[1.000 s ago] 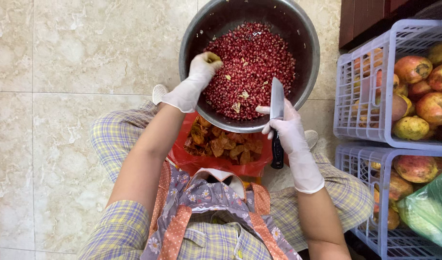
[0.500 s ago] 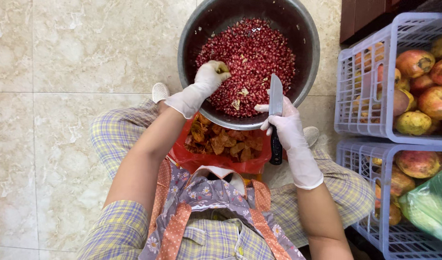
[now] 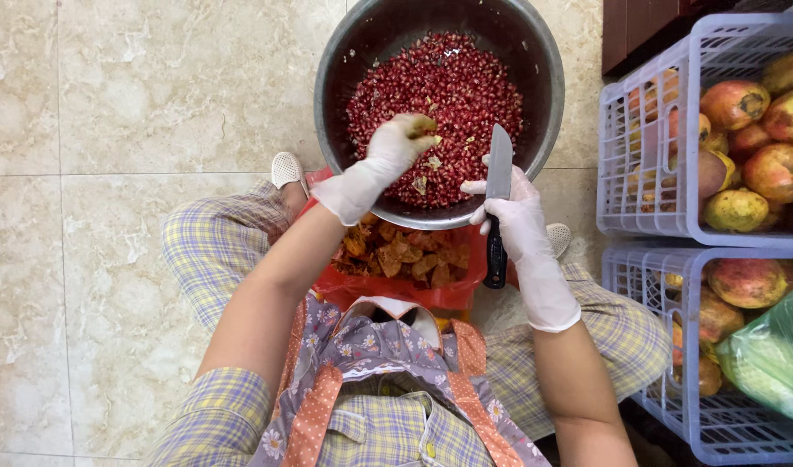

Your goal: The person sits on the floor and uses a knife to peel the skin off pomegranates, dropping the seeds into a metal bowl and the peels into a red bag. The person handles multiple pomegranates one at a time, cutting and peeling them over the bowl.

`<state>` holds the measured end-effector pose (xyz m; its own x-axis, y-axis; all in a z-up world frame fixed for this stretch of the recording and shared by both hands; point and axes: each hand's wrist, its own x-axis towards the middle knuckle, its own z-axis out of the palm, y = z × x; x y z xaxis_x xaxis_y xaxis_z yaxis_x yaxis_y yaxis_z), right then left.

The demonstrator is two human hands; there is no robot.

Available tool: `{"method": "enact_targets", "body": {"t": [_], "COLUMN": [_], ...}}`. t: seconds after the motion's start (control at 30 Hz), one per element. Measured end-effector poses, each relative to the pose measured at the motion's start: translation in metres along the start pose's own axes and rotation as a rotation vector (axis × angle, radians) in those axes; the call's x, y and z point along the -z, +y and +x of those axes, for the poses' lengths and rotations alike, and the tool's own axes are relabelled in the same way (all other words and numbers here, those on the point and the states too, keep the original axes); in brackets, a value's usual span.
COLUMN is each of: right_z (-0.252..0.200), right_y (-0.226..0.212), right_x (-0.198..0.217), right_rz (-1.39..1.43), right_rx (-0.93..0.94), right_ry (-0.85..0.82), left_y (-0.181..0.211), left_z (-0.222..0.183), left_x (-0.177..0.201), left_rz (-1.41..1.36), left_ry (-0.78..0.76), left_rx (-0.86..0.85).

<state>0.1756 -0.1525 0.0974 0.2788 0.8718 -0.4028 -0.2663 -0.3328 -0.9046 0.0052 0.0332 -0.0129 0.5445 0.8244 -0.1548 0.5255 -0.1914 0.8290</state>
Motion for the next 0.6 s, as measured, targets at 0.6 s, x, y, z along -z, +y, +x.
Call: {"method": "enact_targets", "body": {"t": [0.6], "right_z": [-0.002], "right_y": [-0.001], "right_x": [0.007], "right_rz": [0.029], "right_rx": [0.035], "right_ry": [0.013], "left_y": [-0.010], "left_z": [-0.015], "left_x": [0.009], "left_rz": [-1.367], "left_ry": [-0.343], "left_rx": [0.369]}}
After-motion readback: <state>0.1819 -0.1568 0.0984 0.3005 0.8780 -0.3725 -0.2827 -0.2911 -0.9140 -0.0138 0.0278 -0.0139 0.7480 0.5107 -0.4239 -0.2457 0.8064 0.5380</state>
